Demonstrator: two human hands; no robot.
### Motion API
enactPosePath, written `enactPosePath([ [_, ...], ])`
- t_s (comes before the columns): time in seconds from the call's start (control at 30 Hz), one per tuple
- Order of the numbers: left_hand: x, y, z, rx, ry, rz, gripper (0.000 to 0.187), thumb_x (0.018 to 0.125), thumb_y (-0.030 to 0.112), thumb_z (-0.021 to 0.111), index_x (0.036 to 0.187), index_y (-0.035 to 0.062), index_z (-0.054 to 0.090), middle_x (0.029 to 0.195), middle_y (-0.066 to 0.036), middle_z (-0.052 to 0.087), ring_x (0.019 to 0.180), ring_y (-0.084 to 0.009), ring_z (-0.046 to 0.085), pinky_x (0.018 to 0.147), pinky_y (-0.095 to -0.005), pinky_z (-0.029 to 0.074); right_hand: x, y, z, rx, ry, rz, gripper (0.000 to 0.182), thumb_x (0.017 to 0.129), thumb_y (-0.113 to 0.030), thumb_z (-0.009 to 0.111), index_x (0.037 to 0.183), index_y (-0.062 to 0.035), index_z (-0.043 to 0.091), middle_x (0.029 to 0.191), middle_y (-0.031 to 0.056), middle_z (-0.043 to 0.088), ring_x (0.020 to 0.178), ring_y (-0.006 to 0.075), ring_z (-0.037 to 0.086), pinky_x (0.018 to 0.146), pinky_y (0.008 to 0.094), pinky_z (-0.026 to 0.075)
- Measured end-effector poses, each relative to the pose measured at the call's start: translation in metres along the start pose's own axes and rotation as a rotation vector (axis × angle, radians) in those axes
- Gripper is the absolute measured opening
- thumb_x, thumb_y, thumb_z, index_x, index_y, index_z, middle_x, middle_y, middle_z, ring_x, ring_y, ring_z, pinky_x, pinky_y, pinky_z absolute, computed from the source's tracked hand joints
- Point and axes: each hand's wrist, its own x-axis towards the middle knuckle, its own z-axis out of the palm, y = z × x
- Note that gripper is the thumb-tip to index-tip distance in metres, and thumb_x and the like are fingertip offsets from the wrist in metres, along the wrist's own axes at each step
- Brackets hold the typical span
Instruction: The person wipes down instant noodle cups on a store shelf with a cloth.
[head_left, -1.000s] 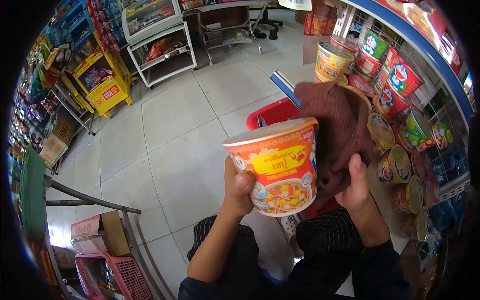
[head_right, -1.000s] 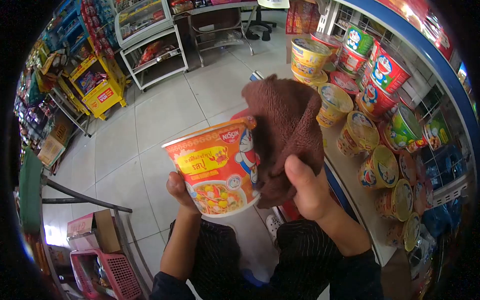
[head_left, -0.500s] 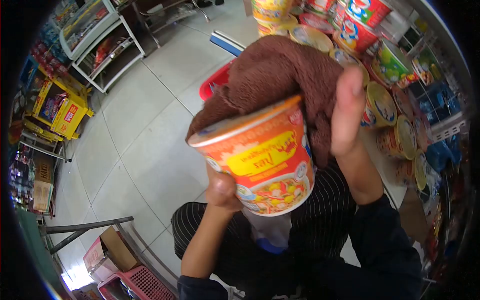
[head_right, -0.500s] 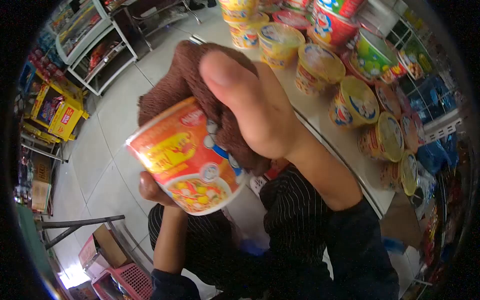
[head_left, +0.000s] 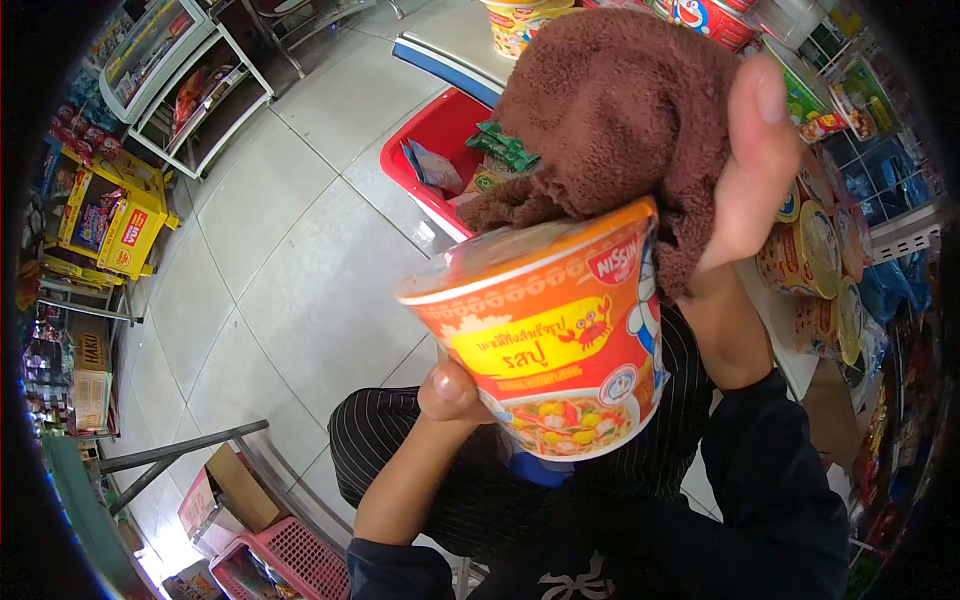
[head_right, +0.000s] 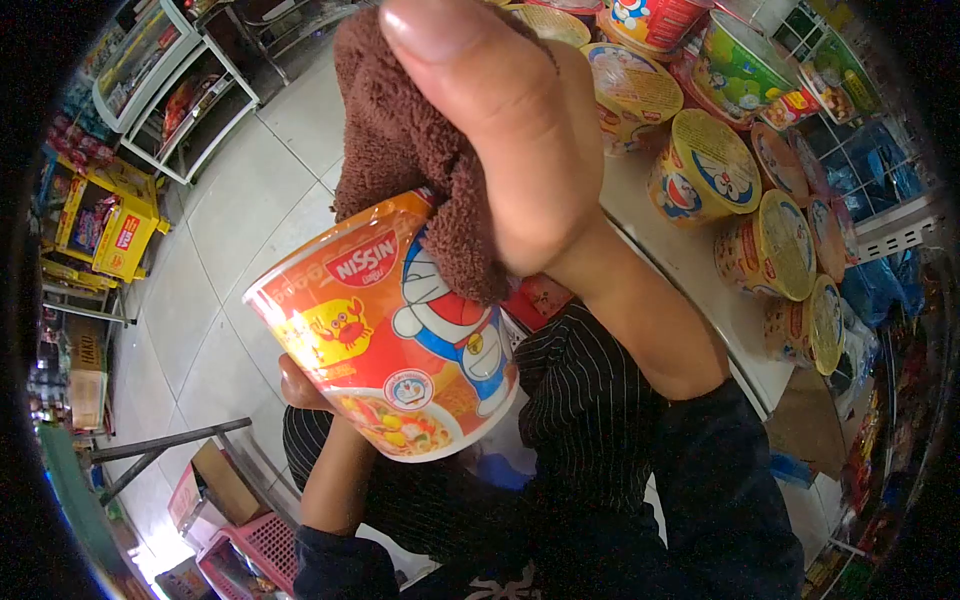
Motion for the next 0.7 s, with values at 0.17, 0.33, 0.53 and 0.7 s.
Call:
enactPosePath([
  [0.17, 0.012, 0.012, -0.016, -0.004, 0.137, 0.051, 0.057, 0.081, 0.052, 0.042, 0.099, -0.0022, 0.043, 0.099, -0.020, 0.055, 0.085, -0.0266, 0.059, 0.072, -0.0389, 0.050, 0.020, 0.008, -0.030, -0.209, -0.281, 0.124, 0.049, 0.084, -0.042, 0.046, 0.102, 0.0029, 0.053, 0.094, 0.0102, 0.058, 0.085, 0.0164, 0.055, 0.076, 0.0290, 0.043],
  [0.33, 0.030, 0.023, -0.037, -0.014, 0.244, 0.107, 0.056, 0.081, 0.051, 0.042, 0.097, -0.0024, 0.044, 0.097, -0.020, 0.056, 0.083, -0.0265, 0.059, 0.071, -0.0387, 0.051, 0.018, 0.019, -0.014, -0.341, -0.391, 0.148, 0.036, 0.078, -0.035, 0.062, 0.088, 0.0002, 0.062, 0.077, 0.0044, 0.060, 0.073, 0.0095, 0.055, 0.066, 0.0242, 0.044],
  [0.53, 0.025, 0.021, -0.033, 0.015, 0.244, 0.118, 0.054, 0.081, 0.050, 0.043, 0.094, -0.0026, 0.045, 0.095, -0.021, 0.056, 0.081, -0.0265, 0.060, 0.069, -0.0384, 0.052, 0.014, 0.023, -0.013, -0.225, -0.433, 0.315, 0.044, 0.076, -0.042, 0.062, 0.089, 0.0006, 0.061, 0.082, 0.0055, 0.060, 0.079, 0.0109, 0.056, 0.071, 0.0248, 0.045],
  [0.7, 0.020, 0.016, -0.022, 0.045, 0.226, 0.120, 0.052, 0.082, 0.049, 0.043, 0.091, -0.0028, 0.045, 0.093, -0.021, 0.057, 0.079, -0.0265, 0.061, 0.068, -0.0382, 0.052, 0.013, 0.023, -0.014, -0.150, -0.386, 0.320, 0.044, 0.077, -0.041, 0.061, 0.089, 0.0005, 0.061, 0.082, 0.0056, 0.060, 0.079, 0.0111, 0.056, 0.071, 0.0248, 0.045],
])
